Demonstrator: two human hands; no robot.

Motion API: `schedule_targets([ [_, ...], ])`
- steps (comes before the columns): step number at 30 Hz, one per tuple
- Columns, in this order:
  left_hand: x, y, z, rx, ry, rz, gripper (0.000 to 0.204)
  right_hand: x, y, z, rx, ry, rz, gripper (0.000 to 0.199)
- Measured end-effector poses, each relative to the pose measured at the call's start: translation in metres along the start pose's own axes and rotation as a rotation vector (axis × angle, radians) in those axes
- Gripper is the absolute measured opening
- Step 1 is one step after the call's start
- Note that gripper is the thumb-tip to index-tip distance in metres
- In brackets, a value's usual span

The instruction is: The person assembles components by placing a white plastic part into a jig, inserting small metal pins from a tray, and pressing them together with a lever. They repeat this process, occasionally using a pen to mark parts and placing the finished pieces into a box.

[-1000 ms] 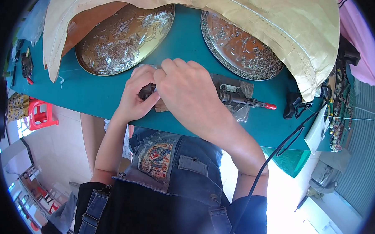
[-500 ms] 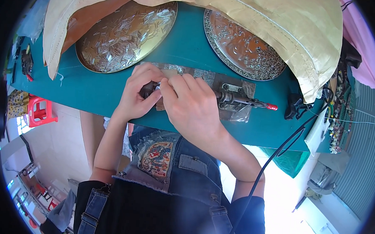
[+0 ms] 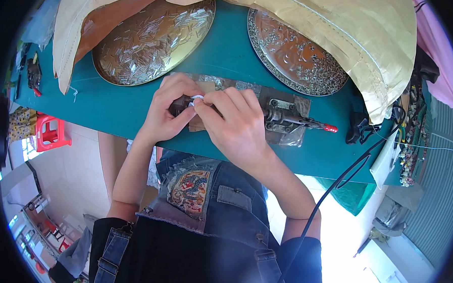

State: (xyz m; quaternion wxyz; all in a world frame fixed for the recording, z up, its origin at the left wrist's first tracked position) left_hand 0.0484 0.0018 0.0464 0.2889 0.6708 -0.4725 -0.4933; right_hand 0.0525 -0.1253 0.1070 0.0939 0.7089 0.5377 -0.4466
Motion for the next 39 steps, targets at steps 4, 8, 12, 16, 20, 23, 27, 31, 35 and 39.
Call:
schedule_targets([
  [4, 0.001, 0.001, 0.0, -0.005, -0.013, 0.002, 0.023, -0.002, 0.0, 0.002, 0.034, 0.014, 0.018, 0.026],
  [8, 0.0, 0.002, 0.0, 0.007, -0.011, -0.001, 0.024, 0.0, 0.002, 0.004, 0.042, 0.032, 0.008, 0.026],
  [12, 0.001, -0.001, -0.001, 0.003, -0.01, -0.01, 0.026, 0.001, 0.006, 0.004, 0.05, 0.039, -0.013, 0.027],
  [16, 0.001, 0.002, -0.002, 0.0, -0.02, 0.0, 0.026, 0.001, 0.008, 0.005, 0.049, -0.007, -0.009, 0.027],
  [20, -0.001, -0.001, -0.001, -0.018, -0.021, -0.001, 0.025, 0.003, 0.007, 0.006, 0.052, 0.003, 0.013, 0.027],
  [23, 0.001, 0.0, -0.002, -0.013, -0.025, 0.006, 0.025, 0.003, 0.005, 0.01, 0.08, 0.037, 0.054, 0.028],
  [27, 0.001, 0.0, 0.0, -0.003, -0.028, 0.001, 0.026, 0.004, 0.0, 0.01, 0.145, -0.019, 0.078, 0.027],
  [31, 0.001, -0.002, 0.001, -0.001, -0.021, -0.003, 0.028, 0.004, -0.004, 0.013, 0.127, -0.044, 0.2, 0.026],
  [35, 0.001, -0.002, 0.001, 0.012, -0.038, -0.006, 0.031, 0.003, -0.008, 0.014, 0.115, -0.035, 0.228, 0.027],
  [39, 0.001, -0.002, 0.002, 0.009, -0.058, -0.019, 0.036, 0.008, -0.014, 0.022, 0.154, -0.114, 0.183, 0.03],
])
Point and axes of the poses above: each hand's wrist, its own z-axis away from the middle knuckle, its own x-axis out of the palm, y = z × x, the point moved 9 cm from there along -z, towards the middle knuckle, and after that the axes turned 1 degree about z, right-handed, at the moved point
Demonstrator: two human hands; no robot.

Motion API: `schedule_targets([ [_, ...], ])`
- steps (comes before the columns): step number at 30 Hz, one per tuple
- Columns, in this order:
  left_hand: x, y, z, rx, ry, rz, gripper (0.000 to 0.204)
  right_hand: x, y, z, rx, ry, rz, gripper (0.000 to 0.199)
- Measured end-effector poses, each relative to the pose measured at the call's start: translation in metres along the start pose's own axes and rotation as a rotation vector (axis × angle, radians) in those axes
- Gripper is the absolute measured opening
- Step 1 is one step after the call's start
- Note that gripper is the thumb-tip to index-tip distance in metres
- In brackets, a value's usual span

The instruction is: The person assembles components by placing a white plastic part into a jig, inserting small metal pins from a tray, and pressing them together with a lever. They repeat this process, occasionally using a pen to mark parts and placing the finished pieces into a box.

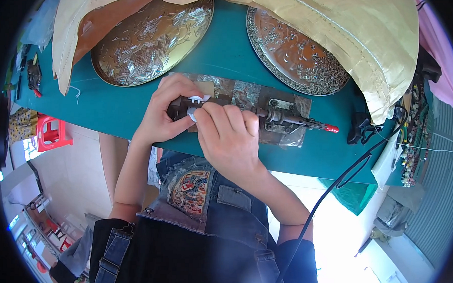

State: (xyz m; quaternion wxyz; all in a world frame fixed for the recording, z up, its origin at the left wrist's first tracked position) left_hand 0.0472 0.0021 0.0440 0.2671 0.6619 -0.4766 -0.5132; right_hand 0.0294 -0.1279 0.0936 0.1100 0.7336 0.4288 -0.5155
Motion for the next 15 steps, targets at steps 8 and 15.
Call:
schedule_targets([
  [8, 0.0, 0.002, 0.0, 0.019, -0.011, -0.013, 0.043, -0.003, 0.001, -0.006, -0.005, 0.016, -0.124, 0.018],
  [15, 0.001, 0.003, -0.001, 0.022, 0.01, -0.017, 0.042, -0.005, 0.009, -0.016, 0.072, 0.019, -0.297, 0.02],
])
Point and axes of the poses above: each hand's wrist, its own z-axis away from the middle knuckle, its own x-axis out of the palm, y = z × x, the point moved 9 cm from there along -z, towards the middle knuckle, and after that the axes turned 1 degree about z, right-handed, at the moved point
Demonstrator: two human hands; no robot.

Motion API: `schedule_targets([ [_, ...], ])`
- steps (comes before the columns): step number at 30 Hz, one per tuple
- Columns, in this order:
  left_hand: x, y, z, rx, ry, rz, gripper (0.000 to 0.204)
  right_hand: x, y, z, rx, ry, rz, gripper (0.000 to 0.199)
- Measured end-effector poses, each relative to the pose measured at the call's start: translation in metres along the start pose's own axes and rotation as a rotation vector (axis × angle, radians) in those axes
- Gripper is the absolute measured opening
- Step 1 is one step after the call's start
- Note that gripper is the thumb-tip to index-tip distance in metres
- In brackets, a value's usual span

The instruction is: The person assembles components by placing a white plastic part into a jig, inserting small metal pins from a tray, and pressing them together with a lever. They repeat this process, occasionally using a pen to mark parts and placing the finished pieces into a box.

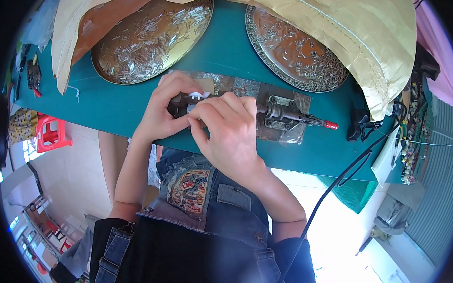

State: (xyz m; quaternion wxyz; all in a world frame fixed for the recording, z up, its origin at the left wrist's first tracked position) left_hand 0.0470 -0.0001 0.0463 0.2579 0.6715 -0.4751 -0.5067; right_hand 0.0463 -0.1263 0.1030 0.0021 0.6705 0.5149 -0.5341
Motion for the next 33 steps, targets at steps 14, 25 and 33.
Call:
schedule_targets([
  [14, -0.002, -0.001, 0.001, -0.019, 0.023, 0.037, 0.031, -0.008, 0.024, -0.01, 0.18, 0.121, -0.15, 0.034],
  [25, -0.003, -0.001, 0.001, 0.004, 0.036, 0.043, 0.029, 0.0, 0.015, -0.003, 0.192, 0.125, -0.03, 0.023],
  [33, -0.004, 0.003, -0.001, 0.015, 0.064, 0.052, 0.028, 0.0, 0.018, -0.004, 0.249, 0.098, -0.082, 0.016],
])
Point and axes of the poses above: each hand's wrist, its own z-axis away from the middle knuckle, its own x-axis out of the palm, y = z × x, the point moved 9 cm from there along -z, towards the middle knuckle, and after that the axes turned 1 degree about z, right-handed, at the moved point
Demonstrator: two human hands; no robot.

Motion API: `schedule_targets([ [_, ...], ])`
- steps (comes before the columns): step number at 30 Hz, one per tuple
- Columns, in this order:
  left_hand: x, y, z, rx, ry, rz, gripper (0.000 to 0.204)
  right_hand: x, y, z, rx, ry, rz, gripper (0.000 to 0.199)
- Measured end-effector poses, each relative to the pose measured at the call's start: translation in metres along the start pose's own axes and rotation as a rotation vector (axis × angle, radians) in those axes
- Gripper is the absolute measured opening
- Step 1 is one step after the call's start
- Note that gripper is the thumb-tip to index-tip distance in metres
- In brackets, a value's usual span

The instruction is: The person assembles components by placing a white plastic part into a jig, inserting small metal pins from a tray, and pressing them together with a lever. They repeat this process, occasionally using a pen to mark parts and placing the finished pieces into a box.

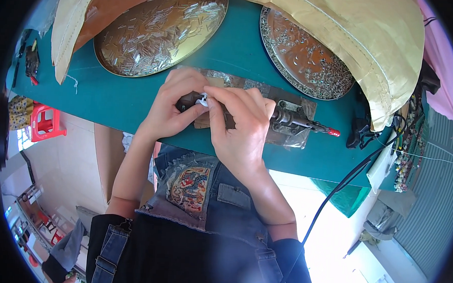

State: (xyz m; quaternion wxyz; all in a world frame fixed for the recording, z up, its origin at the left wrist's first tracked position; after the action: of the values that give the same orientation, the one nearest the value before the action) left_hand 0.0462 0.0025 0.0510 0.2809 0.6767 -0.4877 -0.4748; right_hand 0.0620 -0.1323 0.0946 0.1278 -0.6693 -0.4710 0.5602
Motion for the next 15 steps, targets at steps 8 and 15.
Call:
schedule_targets([
  [8, 0.0003, -0.0001, 0.0003, 0.013, 0.014, -0.021, 0.027, 0.0004, -0.0067, -0.0014, -0.072, -0.061, 0.105, 0.012],
  [15, 0.0014, -0.0017, -0.0003, 0.012, 0.035, 0.007, 0.022, -0.0052, -0.0029, -0.0049, -0.042, -0.025, 0.076, 0.011],
])
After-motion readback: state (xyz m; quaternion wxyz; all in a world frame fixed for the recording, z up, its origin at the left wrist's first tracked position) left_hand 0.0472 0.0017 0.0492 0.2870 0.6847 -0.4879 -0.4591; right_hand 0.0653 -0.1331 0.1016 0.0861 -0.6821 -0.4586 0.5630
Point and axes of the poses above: each hand's wrist, its own z-axis away from the middle knuckle, its own x-axis out of the palm, y = z × x, the point moved 9 cm from there along -z, towards the middle knuckle, and after that the axes turned 1 degree about z, right-handed, at the moved point
